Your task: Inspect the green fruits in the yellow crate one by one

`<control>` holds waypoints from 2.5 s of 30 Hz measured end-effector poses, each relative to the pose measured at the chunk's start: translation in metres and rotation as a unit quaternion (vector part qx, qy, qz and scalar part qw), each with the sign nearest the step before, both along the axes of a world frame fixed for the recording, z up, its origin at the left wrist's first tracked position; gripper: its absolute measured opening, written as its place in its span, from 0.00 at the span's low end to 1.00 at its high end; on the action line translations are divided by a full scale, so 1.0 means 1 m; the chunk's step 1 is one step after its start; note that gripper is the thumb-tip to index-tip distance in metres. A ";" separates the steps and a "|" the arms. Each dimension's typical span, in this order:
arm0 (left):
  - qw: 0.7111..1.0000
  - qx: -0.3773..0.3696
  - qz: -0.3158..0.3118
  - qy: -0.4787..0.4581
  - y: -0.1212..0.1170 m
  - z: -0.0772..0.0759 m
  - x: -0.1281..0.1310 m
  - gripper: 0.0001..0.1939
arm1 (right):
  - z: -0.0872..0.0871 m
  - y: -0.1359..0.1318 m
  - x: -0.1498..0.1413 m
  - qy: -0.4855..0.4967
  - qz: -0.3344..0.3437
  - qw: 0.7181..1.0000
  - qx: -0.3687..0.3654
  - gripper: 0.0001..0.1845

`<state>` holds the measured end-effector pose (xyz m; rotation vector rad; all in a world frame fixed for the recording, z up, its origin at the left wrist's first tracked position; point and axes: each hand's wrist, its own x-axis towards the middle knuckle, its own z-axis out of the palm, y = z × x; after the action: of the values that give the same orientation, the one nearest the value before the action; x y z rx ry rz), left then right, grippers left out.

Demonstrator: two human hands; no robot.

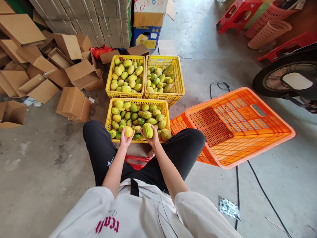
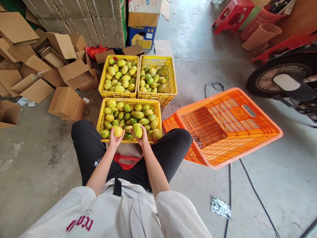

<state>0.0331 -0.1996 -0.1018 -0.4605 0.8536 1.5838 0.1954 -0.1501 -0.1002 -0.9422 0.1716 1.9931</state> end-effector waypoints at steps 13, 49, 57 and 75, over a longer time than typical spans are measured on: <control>0.998 0.007 -0.059 -0.021 -0.004 0.001 -0.003 0.09 | -0.008 -0.002 0.002 -0.058 0.042 0.997 0.002 0.11; 0.989 -0.011 -0.151 -0.004 -0.002 0.002 -0.004 0.12 | -0.009 -0.003 -0.001 -0.007 0.085 0.996 0.003 0.12; 0.998 0.038 -0.048 -0.010 -0.003 0.004 -0.004 0.18 | -0.010 0.002 0.002 -0.001 0.013 1.000 0.007 0.05; 0.990 0.008 -0.138 -0.010 -0.004 0.005 0.000 0.10 | -0.008 0.000 0.000 0.012 0.048 0.998 0.024 0.18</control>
<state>0.0327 -0.2038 -0.0967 -0.3303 0.8498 1.3295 0.1957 -0.1502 -0.1086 -0.9104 0.0927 2.0872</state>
